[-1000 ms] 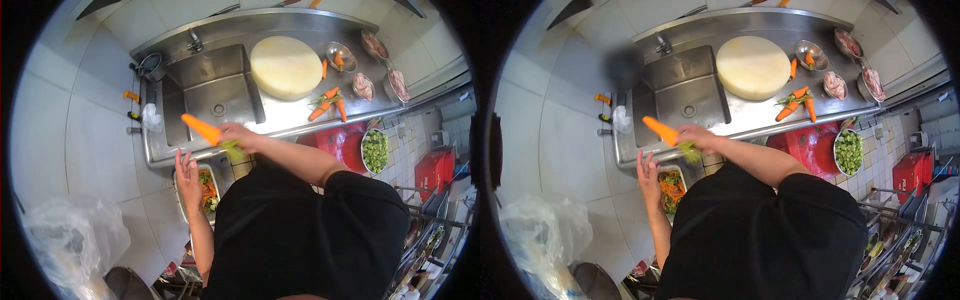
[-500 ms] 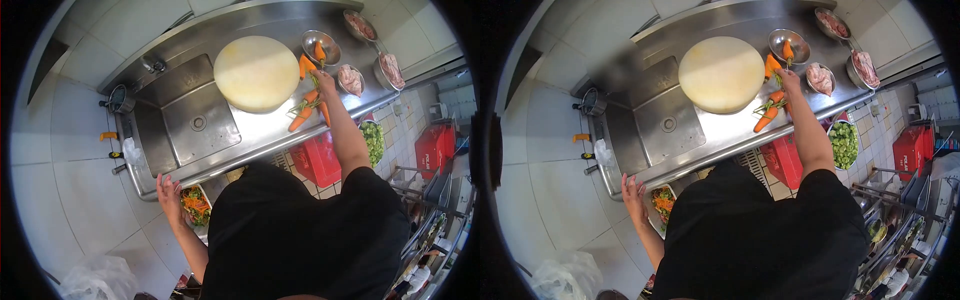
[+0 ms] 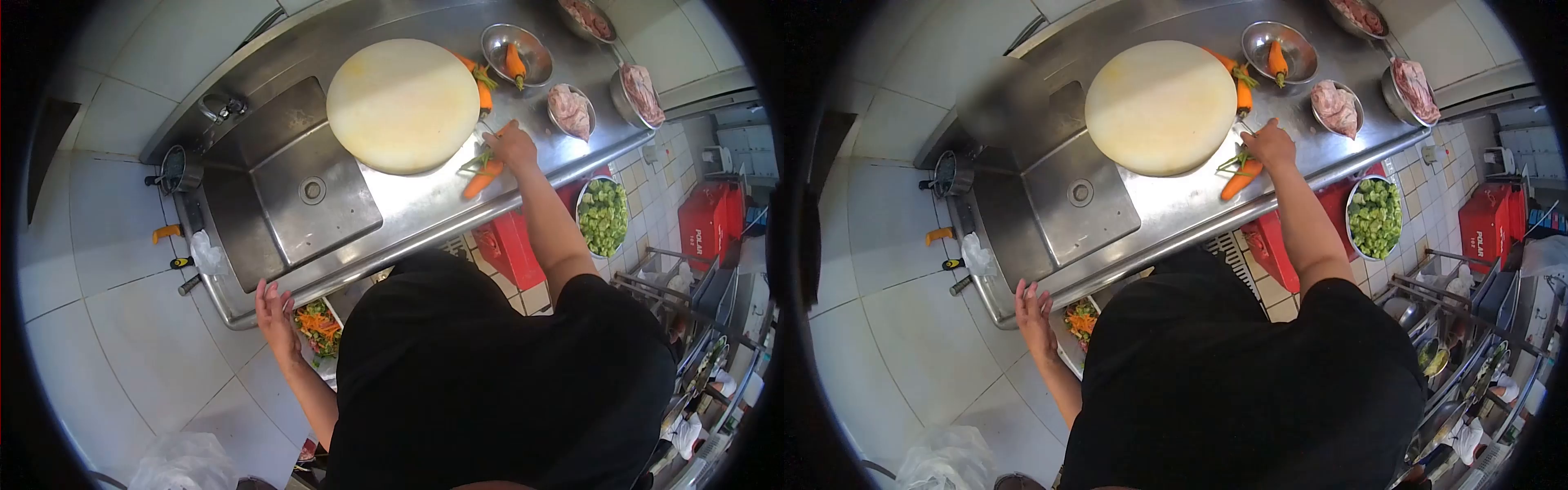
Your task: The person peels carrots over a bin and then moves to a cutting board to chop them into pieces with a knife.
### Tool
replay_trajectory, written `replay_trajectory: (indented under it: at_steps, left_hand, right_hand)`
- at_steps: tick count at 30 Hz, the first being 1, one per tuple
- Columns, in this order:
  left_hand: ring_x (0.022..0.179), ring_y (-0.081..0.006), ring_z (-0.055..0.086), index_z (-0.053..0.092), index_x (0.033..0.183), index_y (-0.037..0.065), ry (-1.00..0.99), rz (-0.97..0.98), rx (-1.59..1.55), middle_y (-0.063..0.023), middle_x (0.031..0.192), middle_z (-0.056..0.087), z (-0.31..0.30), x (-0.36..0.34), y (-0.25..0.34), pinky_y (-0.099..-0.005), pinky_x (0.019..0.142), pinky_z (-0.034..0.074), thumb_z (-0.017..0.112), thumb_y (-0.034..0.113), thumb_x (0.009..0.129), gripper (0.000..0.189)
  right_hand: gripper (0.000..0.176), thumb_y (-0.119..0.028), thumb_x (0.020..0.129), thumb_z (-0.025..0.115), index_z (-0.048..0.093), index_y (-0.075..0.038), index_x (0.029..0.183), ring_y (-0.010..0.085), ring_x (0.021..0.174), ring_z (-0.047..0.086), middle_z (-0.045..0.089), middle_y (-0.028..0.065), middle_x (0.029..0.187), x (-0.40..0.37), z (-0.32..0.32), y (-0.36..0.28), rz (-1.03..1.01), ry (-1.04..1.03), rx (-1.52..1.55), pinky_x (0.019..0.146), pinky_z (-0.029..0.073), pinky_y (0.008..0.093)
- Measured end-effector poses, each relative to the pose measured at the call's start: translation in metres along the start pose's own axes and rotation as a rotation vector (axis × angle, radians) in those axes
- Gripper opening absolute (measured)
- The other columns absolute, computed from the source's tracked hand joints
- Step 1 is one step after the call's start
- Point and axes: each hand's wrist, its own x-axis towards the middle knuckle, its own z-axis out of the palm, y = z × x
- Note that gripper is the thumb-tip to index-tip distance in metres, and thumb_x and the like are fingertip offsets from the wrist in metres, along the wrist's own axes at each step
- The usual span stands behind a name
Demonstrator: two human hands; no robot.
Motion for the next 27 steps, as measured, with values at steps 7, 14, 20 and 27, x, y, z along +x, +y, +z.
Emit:
replay_trajectory:
  at_steps: [7, 14, 20, 27]
  left_hand:
    - [0.108, -0.0207, 0.059, 0.041, 0.146, 0.007, -0.043, 0.085, 0.026, -0.0139, 0.138, 0.052, 0.008, -0.009, 0.020, -0.0330, 0.095, 0.048, 0.059, 0.026, 0.100, 0.053]
    - [0.106, -0.0197, 0.061, 0.043, 0.145, 0.004, -0.207, 0.136, 0.021, -0.0150, 0.129, 0.060, -0.012, -0.045, 0.026, -0.0336, 0.096, 0.049, 0.057, 0.026, 0.100, 0.051]
    - [0.114, -0.0226, 0.059, 0.042, 0.145, 0.003, -0.366, 0.278, -0.051, -0.0144, 0.131, 0.058, 0.024, -0.031, 0.068, -0.0365, 0.102, 0.045, 0.051, 0.041, 0.102, 0.058]
    - [0.094, -0.0145, 0.060, 0.057, 0.114, 0.003, -0.008, 0.298, -0.398, -0.0078, 0.108, 0.064, -0.011, -0.014, 0.073, -0.0322, 0.084, 0.049, 0.051, 0.045, 0.102, 0.043]
  right_hand:
    - [0.086, -0.041, 0.076, 0.072, 0.041, 0.007, 0.140, 0.0285, 0.109, 0.066, 0.068, 0.0222, 0.114, 0.048, 0.039, 0.035, 0.109, 0.055, 0.286, 0.091, 0.053, 0.0386]
    - [0.057, -0.029, 0.090, 0.061, 0.045, -0.002, 0.138, 0.0164, 0.084, 0.067, 0.070, 0.0152, 0.102, -0.056, -0.046, -0.040, -0.183, -0.256, 1.309, 0.070, 0.054, 0.0274]
    - [0.048, -0.040, 0.104, 0.040, 0.042, -0.012, 0.143, 0.0113, 0.071, 0.061, 0.065, 0.0086, 0.089, -0.155, -0.006, -0.190, -0.595, -1.211, 1.559, 0.052, 0.047, 0.0223]
    - [0.051, -0.042, 0.103, 0.049, 0.047, -0.008, 0.141, 0.0079, 0.070, 0.061, 0.063, 0.0041, 0.096, -0.321, 0.062, -0.296, -0.824, -1.670, 1.081, 0.057, 0.047, 0.0199]
